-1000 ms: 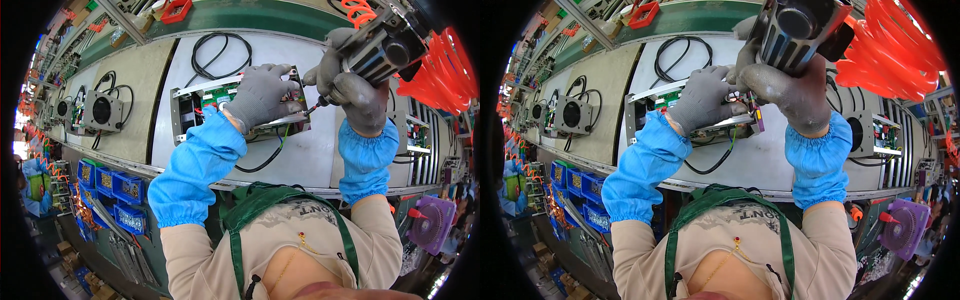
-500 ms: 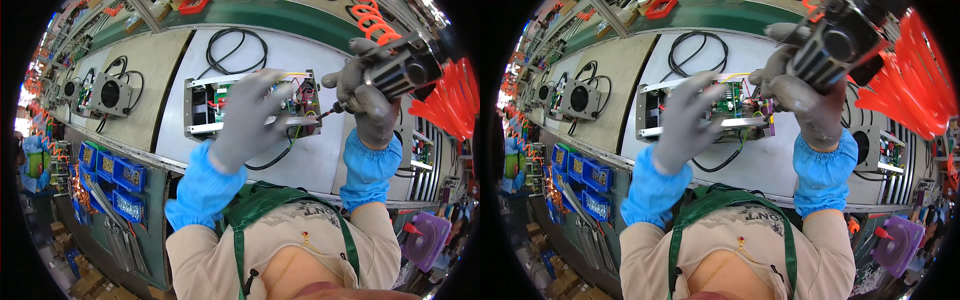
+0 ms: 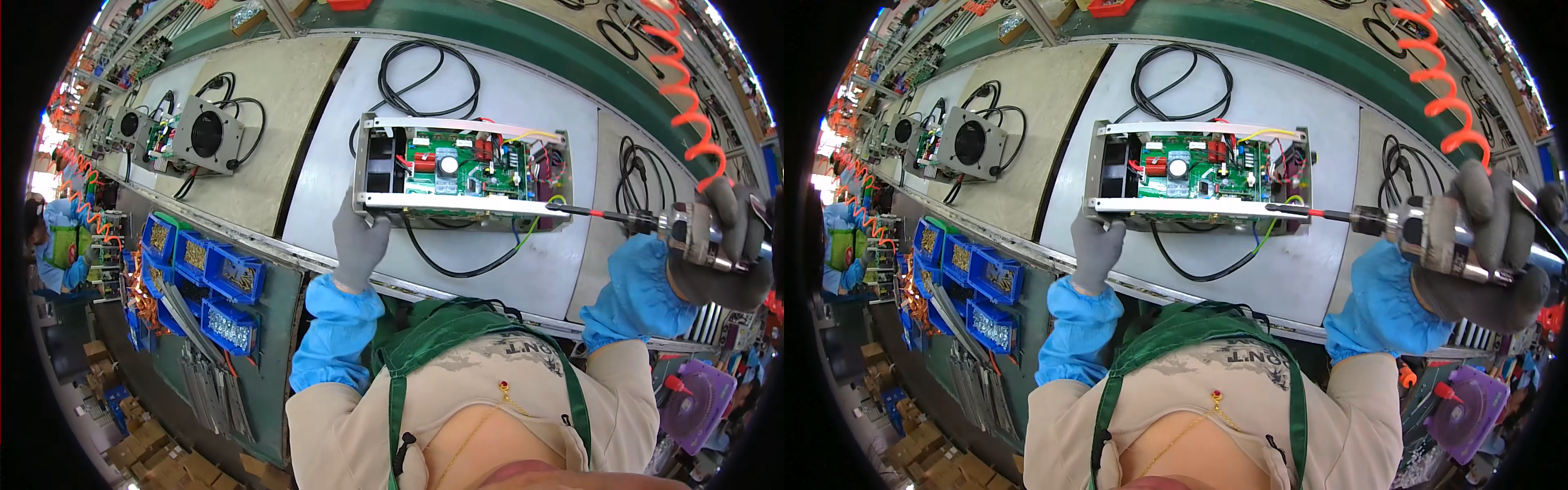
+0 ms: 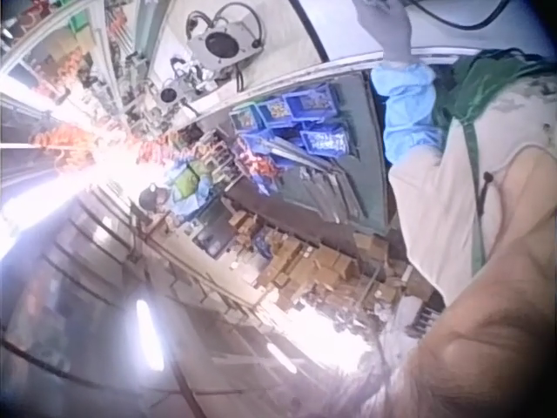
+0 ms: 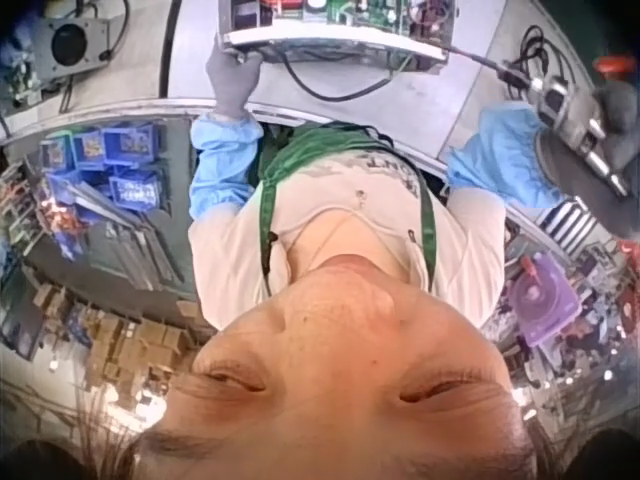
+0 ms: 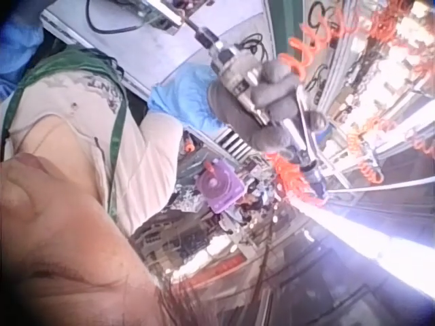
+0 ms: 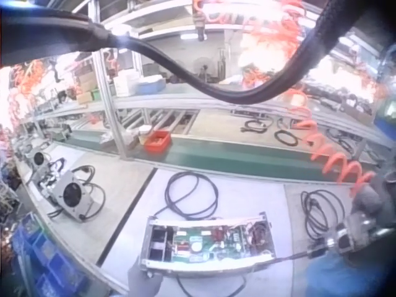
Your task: Assemble and secure components within an electronic chassis using a pneumatic screwdriver on an assembly line.
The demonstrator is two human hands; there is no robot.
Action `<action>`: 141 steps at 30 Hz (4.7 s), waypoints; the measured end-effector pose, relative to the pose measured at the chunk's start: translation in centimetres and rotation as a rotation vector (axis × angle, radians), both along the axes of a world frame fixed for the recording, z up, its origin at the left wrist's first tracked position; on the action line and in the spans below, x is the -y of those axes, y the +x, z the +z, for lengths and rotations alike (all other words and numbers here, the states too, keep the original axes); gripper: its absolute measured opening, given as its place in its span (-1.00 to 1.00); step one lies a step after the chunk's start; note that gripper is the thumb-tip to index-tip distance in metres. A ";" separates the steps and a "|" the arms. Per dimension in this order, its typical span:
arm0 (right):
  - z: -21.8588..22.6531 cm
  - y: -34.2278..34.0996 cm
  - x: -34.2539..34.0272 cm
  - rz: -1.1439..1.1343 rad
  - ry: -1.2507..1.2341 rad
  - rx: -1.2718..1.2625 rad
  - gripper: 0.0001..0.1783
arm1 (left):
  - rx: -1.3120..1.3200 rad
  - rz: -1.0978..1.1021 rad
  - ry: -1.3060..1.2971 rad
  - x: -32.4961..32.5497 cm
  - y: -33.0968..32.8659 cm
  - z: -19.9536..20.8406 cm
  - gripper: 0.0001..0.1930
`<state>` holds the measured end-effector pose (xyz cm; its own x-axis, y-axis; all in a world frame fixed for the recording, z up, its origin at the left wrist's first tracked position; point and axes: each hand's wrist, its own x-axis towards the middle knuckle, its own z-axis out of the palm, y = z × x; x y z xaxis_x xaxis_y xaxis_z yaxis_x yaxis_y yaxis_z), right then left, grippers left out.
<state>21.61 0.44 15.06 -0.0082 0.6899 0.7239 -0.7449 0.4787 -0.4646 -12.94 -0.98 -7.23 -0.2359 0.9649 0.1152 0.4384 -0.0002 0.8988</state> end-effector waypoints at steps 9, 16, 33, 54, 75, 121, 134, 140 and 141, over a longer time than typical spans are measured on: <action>0.6 2.4 3.0 -0.426 -0.122 0.375 -0.42 | 0.005 -0.496 -0.308 -13.6 -9.7 1.5 -0.59; -1.1 -5.9 -3.2 -0.430 -0.587 0.798 -0.37 | 0.166 -0.594 -0.211 -16.6 -10.0 -0.5 -0.53; -11.5 -10.3 -9.6 0.054 -0.824 1.216 -0.46 | 0.563 -0.318 -0.051 -12.7 -4.7 4.8 -0.46; -13.5 -10.1 -3.2 0.119 -0.916 0.969 -0.48 | -0.919 -0.566 0.186 -15.8 2.5 9.6 -0.36; -22.3 -9.8 -6.6 -0.247 -0.652 0.670 -0.36 | 0.323 -0.013 0.197 -9.4 -8.3 6.5 -0.67; -25.8 -9.4 -7.6 -0.171 -0.878 0.728 -0.54 | -1.265 0.301 -1.092 7.5 -32.5 -3.6 -0.77; -27.6 -8.8 -8.5 -0.332 -0.788 0.781 -0.52 | -1.282 0.266 -1.008 7.0 -31.4 -4.4 -0.79; -27.9 -8.9 -8.6 -0.338 -0.702 0.800 -0.52 | -1.028 0.352 -1.033 6.4 -31.9 -3.3 -0.73; -28.0 -9.0 -8.6 -0.343 -0.686 0.802 -0.52 | -1.008 0.386 -1.022 6.5 -31.8 -3.1 -0.71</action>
<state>12.57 9.06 -12.90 -0.0356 0.9977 0.0580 0.0135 0.0585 -0.9982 -44.71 -7.45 -10.34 -0.7249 0.6247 -0.2903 0.6869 0.6871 -0.2367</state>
